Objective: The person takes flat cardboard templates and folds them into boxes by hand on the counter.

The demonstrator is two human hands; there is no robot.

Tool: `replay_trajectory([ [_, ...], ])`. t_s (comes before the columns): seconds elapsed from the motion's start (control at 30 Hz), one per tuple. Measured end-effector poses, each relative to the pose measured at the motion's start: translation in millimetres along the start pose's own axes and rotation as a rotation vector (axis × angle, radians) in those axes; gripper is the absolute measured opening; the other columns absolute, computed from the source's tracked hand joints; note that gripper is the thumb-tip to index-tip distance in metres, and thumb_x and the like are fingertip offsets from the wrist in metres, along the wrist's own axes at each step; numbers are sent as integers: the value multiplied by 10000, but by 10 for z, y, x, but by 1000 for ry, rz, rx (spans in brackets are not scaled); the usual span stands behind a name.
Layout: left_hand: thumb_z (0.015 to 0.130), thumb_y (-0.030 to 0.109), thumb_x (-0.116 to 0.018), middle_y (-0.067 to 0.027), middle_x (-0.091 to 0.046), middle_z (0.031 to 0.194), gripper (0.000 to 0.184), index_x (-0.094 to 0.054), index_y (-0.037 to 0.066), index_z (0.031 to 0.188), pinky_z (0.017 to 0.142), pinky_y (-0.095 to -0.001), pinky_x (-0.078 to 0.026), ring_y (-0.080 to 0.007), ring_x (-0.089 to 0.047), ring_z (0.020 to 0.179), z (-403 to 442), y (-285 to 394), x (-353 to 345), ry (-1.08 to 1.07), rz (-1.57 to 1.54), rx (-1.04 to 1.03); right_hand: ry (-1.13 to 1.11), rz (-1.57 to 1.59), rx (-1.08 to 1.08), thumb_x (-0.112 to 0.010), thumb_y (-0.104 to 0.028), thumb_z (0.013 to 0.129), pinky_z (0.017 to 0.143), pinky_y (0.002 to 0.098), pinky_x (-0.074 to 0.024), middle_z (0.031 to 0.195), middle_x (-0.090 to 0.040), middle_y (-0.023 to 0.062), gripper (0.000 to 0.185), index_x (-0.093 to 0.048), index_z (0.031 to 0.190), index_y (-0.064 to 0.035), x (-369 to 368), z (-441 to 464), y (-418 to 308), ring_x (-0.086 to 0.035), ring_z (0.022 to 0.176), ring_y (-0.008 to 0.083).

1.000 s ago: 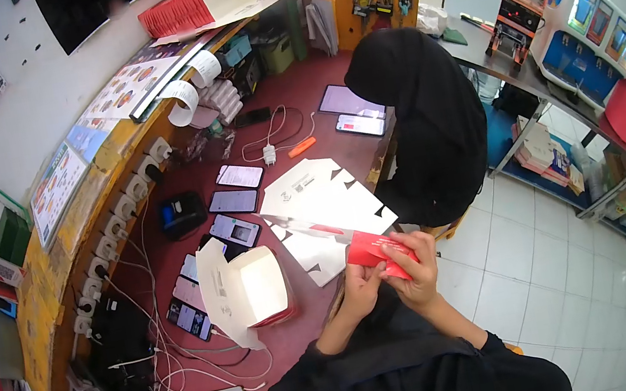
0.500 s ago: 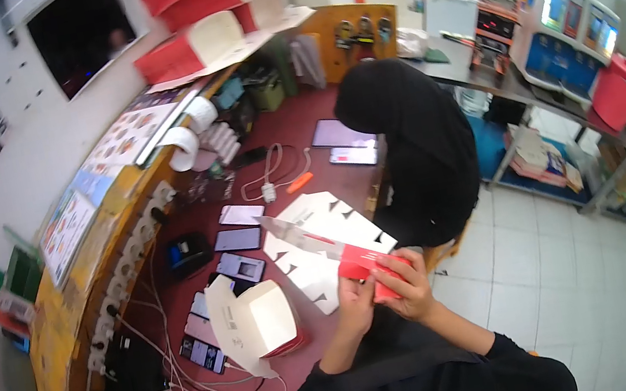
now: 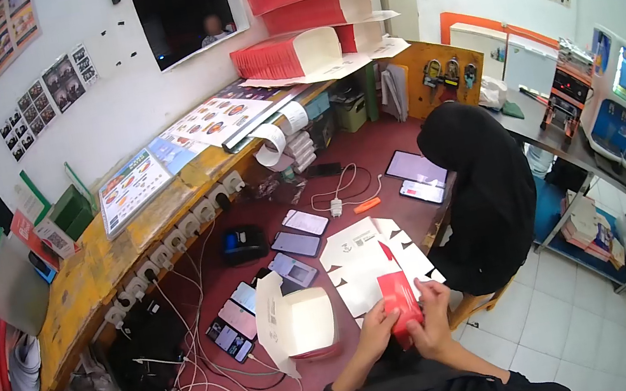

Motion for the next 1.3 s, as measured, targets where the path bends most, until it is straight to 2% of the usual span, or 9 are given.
replay_trajectory([
  [0.27, 994, 207, -445, -78, -558, 1195, 386, -438, -11, 1312, 919, -264, -432, -119, -546, 1060, -383, 89, 164, -114, 68, 325, -328, 23, -290, -591, -225, 897, 761, 266, -441, 801, -477, 41, 302, -612, 1125, -28, 60, 205, 559, -483, 684, 130],
  [0.4, 988, 195, -454, -73, -562, 1189, 383, -438, -9, 1312, 922, -270, -439, -124, -555, 1055, -344, -201, 290, -208, -7, 368, -596, 478, -430, -640, -266, 881, 741, 260, -438, 820, -544, 36, 285, -655, 1072, -55, 3, 211, 716, -505, 743, 105],
  [0.53, 956, 227, -525, -98, -544, 1207, 473, -392, -13, 1341, 938, -282, -433, -144, -545, 1074, -361, -231, 179, -140, 99, 494, -945, 228, -230, -747, -294, 772, 658, 283, -425, 806, -562, 57, 320, -688, 998, -75, 84, 236, 669, -550, 755, 155],
  [0.67, 916, 262, -591, -128, -486, 1289, 608, -324, -14, 1387, 977, -297, -406, -167, -500, 1154, -351, -392, 187, -149, 161, 415, -555, -201, -237, -778, -307, 698, 636, 313, -445, 750, -559, 107, 336, -713, 949, -93, 125, 131, 648, -562, 687, 234],
  [0.8, 882, 367, -636, -137, -438, 1340, 765, -253, -14, 1424, 980, -302, -398, -177, -466, 1191, -209, -609, 341, -204, 268, 180, -993, -52, -295, -742, -386, 725, 754, 373, -464, 838, -568, 139, 351, -715, 993, -160, 214, 201, 563, -593, 833, 303],
  [1.0, 958, 212, -540, -45, -587, 726, 614, -192, 109, 1454, 587, -220, -458, -91, -556, 654, -108, -269, 117, -10, 266, 23, -933, -358, -36, -805, -315, 648, 703, 390, -480, 978, -513, 121, 555, -587, 1121, -122, 557, 355, 125, -589, 851, 317],
  [1.1, 913, 235, -605, -206, -506, 1158, 718, -151, 76, 1446, 770, -319, -516, -210, -570, 968, -93, 34, -63, 167, 432, 29, -785, -338, -55, -761, -79, 595, 699, 410, -505, 1008, -502, 119, 524, -556, 1074, -132, 957, 524, -20, -604, 849, 351],
  [1.2, 827, 207, -708, -262, -320, 1363, 869, -116, 29, 1437, 935, -412, -473, -326, -431, 1224, -37, -427, 180, 398, 1351, -261, -520, -399, -42, -639, 86, 619, 691, 368, -513, 967, -523, 117, 435, -580, 1006, -102, 1311, 707, 79, -598, 817, 324],
  [1.3, 740, 140, -785, -287, -251, 1409, 993, -86, -8, 1430, 1014, -433, -408, -384, -289, 1331, 104, -862, 355, 425, 219, 177, -295, -467, 107, -628, 55, 661, 691, 366, -516, 979, -553, 118, 380, -588, 1007, -96, 1286, 604, 768, -603, 826, 304],
])
Point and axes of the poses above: each hand's wrist, its own z-axis towards the middle knuckle, its own x-axis out of the back of the hand, y = z × x, the point moved 2 cm from there along z, towards the middle knuckle
